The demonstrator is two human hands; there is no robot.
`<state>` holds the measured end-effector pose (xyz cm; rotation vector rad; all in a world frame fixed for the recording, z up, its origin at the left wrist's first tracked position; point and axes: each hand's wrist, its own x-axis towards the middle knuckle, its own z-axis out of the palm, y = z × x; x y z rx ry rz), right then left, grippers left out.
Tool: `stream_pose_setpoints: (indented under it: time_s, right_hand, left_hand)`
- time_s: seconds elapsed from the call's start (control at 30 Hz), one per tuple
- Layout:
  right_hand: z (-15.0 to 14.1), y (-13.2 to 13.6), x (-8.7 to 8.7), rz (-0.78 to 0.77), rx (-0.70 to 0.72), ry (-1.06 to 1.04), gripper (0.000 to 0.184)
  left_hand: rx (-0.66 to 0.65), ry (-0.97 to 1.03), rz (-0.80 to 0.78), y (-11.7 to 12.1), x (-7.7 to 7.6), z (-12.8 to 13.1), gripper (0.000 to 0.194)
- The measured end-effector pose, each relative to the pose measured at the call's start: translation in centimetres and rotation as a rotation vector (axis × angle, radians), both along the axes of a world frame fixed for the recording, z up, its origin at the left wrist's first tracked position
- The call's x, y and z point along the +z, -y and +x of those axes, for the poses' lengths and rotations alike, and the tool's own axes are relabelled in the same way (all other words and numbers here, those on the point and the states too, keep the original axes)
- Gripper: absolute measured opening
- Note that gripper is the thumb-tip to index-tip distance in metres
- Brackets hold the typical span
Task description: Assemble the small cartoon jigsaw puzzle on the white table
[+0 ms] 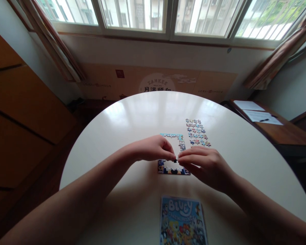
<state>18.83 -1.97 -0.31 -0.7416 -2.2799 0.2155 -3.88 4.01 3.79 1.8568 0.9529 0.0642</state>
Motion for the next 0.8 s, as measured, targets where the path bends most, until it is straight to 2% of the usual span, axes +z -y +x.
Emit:
stream_pose_setpoints:
  time_s: [0.1,0.23,0.37,0.57,0.8]
  right_hand:
    - [-0.2,0.1,-0.2,-0.016,-0.006,0.009,0.014]
    - [-0.6,0.0,-0.9,-0.068,-0.004,0.018,0.013]
    - [-1.2,0.1,-1.5,-0.109,-0.013,0.047,0.013]
    - [-1.5,0.3,-1.6,-0.131,-0.065,0.026,0.009]
    - [-1.3,0.3,-1.4,-0.111,-0.080,-0.018,0.006]
  left_hand:
    - [-0.024,-0.070,0.111,-0.1,0.2,-0.6,0.024]
    - [-0.053,-0.266,0.325,-0.4,0.6,-2.0,0.026]
    - [-0.118,-0.341,0.386,-0.5,0.6,-2.8,0.032]
    - [-0.155,-0.215,0.415,-0.3,0.7,-2.2,0.020]
    - [-0.197,0.000,0.383,-0.1,0.6,-1.5,0.016]
